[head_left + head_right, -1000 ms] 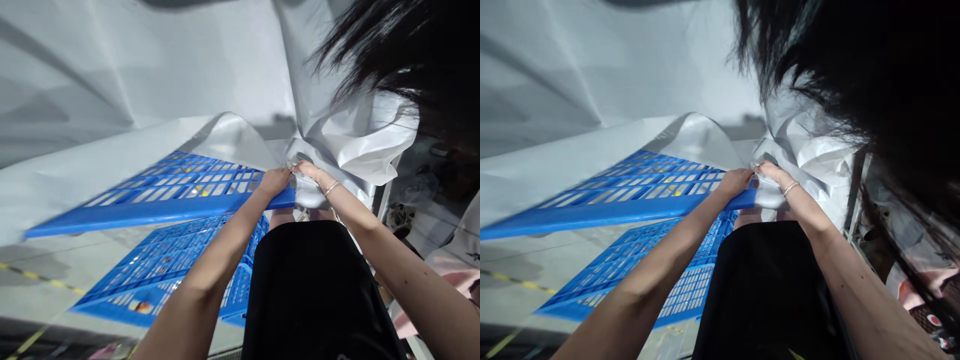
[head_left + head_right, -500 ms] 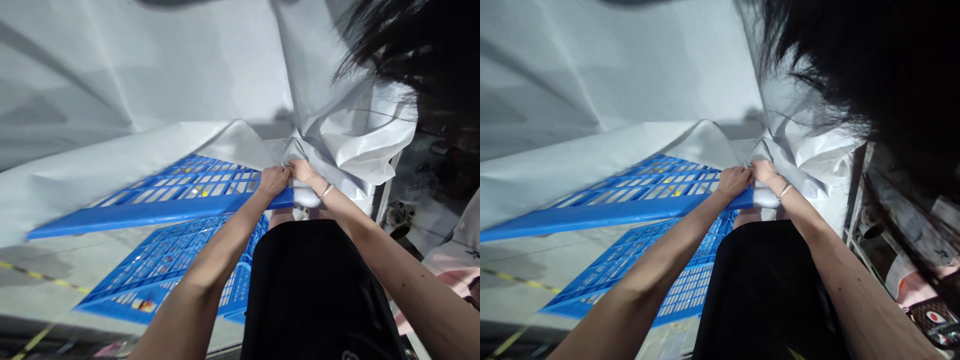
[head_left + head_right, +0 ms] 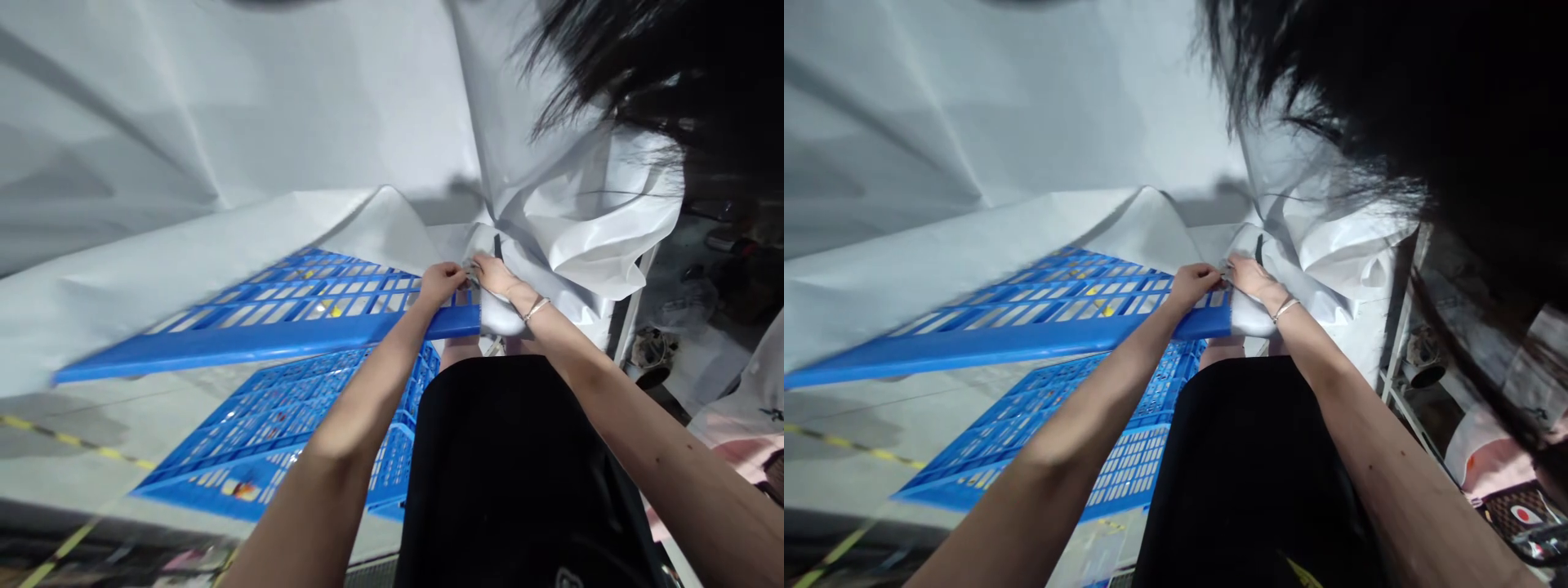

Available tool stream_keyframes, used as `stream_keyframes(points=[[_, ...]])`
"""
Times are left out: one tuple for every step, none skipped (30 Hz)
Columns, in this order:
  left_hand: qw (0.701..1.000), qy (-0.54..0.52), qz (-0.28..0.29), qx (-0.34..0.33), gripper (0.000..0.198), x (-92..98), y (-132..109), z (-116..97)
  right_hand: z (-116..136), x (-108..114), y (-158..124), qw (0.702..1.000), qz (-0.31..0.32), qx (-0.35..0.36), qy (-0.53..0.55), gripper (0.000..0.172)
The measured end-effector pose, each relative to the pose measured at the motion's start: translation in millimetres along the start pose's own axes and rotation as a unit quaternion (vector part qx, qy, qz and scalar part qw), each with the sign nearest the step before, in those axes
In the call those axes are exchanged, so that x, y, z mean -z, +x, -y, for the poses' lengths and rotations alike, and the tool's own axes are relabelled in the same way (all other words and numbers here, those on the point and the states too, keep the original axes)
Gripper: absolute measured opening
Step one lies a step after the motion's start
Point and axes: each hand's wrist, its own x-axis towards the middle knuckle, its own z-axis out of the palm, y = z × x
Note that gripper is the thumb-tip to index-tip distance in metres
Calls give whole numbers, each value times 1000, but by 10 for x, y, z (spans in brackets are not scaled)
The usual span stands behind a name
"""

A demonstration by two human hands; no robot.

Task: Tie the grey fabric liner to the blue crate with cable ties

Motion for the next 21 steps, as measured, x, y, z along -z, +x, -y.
stream_keyframes(points=[[1000,12,11,-5,25,10,1,4,-25,12,-11,1000,-2,23,-22,34],[999,25,18,-12,26,19,-5,2,-47,27,-23,998,-6,52,-37,42],[999,36,19,-20,27,25,-16,-2,-65,43,-37,995,-9,87,-43,48],[999,43,18,-27,30,31,-29,-8,-77,58,-52,992,-12,117,-44,52],[998,46,17,-31,32,34,-43,-15,-82,71,-68,989,-14,142,-47,52],[998,50,16,-32,33,36,-55,-21,-78,80,-85,986,-15,156,-54,50],[998,56,17,-32,33,38,-64,-26,-68,85,-103,985,-13,159,-64,45],[997,62,17,-30,33,38,-71,-30,-51,87,-121,985,-12,154,-75,39],[997,67,16,-27,32,39,-75,-33,-30,87,-136,986,-10,146,-85,33],[997,72,14,-25,32,41,-76,-34,-6,86,-149,986,-9,139,-94,28],[997,78,11,-23,32,42,-76,-36,22,86,-158,985,-8,137,-105,25],[996,84,8,-21,32,44,-74,-36,51,87,-162,984,-5,134,-118,24],[996,90,6,-18,32,46,-71,-37,82,90,-163,982,0,130,-134,23],[995,96,5,-16,32,48,-68,-37,115,96,-160,981,5,124,-151,24],[995,102,6,-13,33,49,-64,-37,149,103,-156,978,11,119,-169,24],[994,105,7,-11,33,49,-60,-36,184,111,-150,976,16,113,-186,24],[994,105,8,-8,33,47,-57,-34,220,120,-145,973,19,108,-204,24],[995,101,8,-4,33,44,-53,-30,256,128,-139,969,22,103,-223,24],[996,94,7,-1,32,39,-49,-25,289,136,-134,965,24,96,-242,24],[996,87,6,1,31,33,-45,-17,318,144,-129,961,30,90,-260,24],[997,82,6,1,30,25,-40,-7,343,151,-123,957,39,84,-275,23]])
